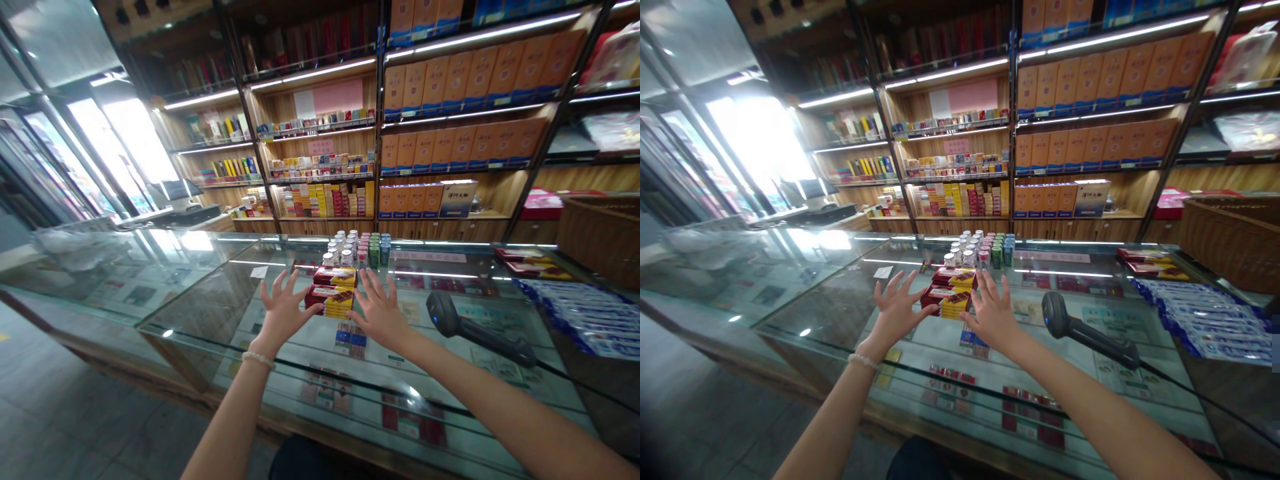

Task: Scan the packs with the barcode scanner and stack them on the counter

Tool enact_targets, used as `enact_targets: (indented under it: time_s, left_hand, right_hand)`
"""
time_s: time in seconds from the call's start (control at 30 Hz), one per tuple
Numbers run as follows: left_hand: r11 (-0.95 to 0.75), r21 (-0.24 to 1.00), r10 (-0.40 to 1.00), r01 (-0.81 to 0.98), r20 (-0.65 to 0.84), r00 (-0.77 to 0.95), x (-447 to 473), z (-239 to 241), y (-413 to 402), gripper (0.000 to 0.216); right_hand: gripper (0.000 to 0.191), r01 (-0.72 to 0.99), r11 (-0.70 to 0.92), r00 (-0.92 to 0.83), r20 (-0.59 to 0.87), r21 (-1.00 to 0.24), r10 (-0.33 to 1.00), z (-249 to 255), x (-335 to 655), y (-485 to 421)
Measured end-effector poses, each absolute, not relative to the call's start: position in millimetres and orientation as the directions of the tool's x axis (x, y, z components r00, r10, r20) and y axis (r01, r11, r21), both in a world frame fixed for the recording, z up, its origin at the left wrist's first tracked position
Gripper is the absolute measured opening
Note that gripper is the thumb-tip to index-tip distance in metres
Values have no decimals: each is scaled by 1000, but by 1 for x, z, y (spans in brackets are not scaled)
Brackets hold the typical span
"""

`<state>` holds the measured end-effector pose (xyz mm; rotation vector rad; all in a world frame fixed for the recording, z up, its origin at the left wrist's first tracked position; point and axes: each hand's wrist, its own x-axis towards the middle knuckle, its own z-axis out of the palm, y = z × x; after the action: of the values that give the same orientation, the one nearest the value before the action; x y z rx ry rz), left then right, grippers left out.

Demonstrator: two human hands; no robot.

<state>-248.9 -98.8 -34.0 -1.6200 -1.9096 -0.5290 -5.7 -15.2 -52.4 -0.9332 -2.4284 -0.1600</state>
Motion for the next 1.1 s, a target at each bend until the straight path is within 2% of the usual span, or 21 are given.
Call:
enact_targets:
  time_s: [0.27,0.43,0.8,1.1]
  left_hand:
    - [175,-56,760,983,642,-99,-249,-33,-98,34]
    - [180,-54,756,982,646,-103,-247,-31,-101,33]
    - [233,3,671,973,723,-163,-221,-13,-99,35]
    - [119,86,596,989,791,-141,-177,18,-60,35]
  right_hand:
    - [63,657,745,-645,429,-111,633,-47,-9,-20]
    - [59,660,738,-633,424,-142,648,-52,-11,-20]
    - [57,670,723,-540,556,-170,632,-44,-5,-9]
    - [55,675,688,-356,701,-264,618,-19,38,22]
